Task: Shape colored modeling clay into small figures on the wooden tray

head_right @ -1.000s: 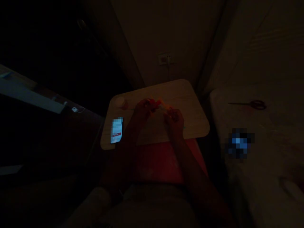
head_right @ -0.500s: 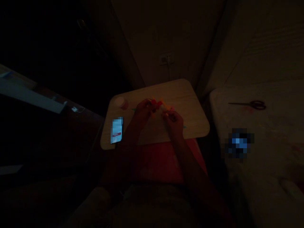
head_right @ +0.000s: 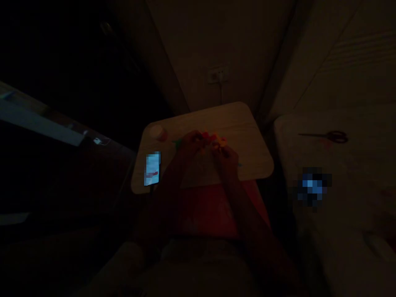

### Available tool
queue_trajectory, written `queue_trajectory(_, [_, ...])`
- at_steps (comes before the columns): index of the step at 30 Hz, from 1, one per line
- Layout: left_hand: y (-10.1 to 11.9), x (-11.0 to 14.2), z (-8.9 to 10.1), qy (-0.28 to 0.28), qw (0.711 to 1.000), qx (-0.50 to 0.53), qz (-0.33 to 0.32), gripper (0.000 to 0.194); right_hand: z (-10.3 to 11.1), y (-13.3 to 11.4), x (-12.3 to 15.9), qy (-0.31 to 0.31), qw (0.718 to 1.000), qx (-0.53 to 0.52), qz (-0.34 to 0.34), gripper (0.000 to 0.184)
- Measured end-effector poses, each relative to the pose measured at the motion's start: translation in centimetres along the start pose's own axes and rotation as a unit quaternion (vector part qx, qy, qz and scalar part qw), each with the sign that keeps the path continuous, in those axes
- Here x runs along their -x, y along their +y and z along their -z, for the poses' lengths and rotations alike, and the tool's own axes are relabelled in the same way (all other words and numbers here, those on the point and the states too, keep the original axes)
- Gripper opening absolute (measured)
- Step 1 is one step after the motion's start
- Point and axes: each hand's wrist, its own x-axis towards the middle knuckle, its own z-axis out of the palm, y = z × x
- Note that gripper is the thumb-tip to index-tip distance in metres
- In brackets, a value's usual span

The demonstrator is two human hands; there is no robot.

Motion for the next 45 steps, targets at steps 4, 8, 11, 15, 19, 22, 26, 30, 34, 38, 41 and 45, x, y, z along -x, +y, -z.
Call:
queue_trajectory(4, [-0.6,-0.2,0.1,0.0,1.0,0.009,0.003,0.043,0.0,0.3,0.0,-0.012,1.0,-0.003,0.003,0.034])
queue_trajectory(8, [-1.2,-0.4,0.1,0.002,1.0,0.017,0.011,0.041,0.1,0.6,-0.1,-0.031,0.999,-0.009,-0.001,0.037])
queue_trajectory(11, [-1.4,-0.4,0.2,0.003,1.0,0.02,0.014,0.04,0.1,1.0,-0.2,-0.041,0.999,-0.019,-0.001,0.037])
queue_trajectory(15, [-1.5,-0.5,0.2,0.004,1.0,0.018,0.011,0.042,0.1,1.5,-0.4,-0.045,0.997,-0.063,-0.023,0.035])
queue_trajectory(19, [-1.6,-0.7,0.2,0.009,1.0,0.019,0.005,0.043,0.0,1.4,-0.4,-0.041,0.992,-0.101,-0.055,0.035])
queue_trajectory(22, [-1.8,-0.7,0.3,0.009,1.0,0.018,0.005,0.043,-0.2,1.0,-0.3,-0.042,0.994,-0.089,-0.045,0.04])
queue_trajectory(26, [-2.1,-0.7,0.4,0.002,0.999,0.031,0.006,0.042,-0.3,0.8,-0.1,-0.029,0.994,-0.099,-0.042,0.041])
queue_trajectory(30, [-2.0,-0.7,0.3,0.004,0.999,0.039,0.008,0.042,-0.3,0.5,-0.1,-0.053,0.991,-0.119,-0.037,0.042])
queue_trajectory(34, [-1.6,-0.4,0.3,-0.006,0.999,0.041,0.007,0.041,-0.3,0.4,-0.2,-0.038,0.99,-0.132,-0.045,0.046])
queue_trajectory(38, [-1.2,-0.1,0.2,0.002,1.0,0.015,0.013,0.039,-0.4,0.7,-0.3,-0.021,0.99,-0.124,-0.059,0.045])
queue_trajectory(41, [-1.1,0.1,0.0,0.013,1.0,0.004,0.011,0.037,-0.5,0.7,-0.3,-0.019,0.989,-0.132,-0.07,0.041])
queue_trajectory(45, [-1.1,0.2,-0.1,0.004,1.0,0.007,0.01,0.036,-0.6,0.7,-0.2,-0.024,0.986,-0.144,-0.075,0.038])
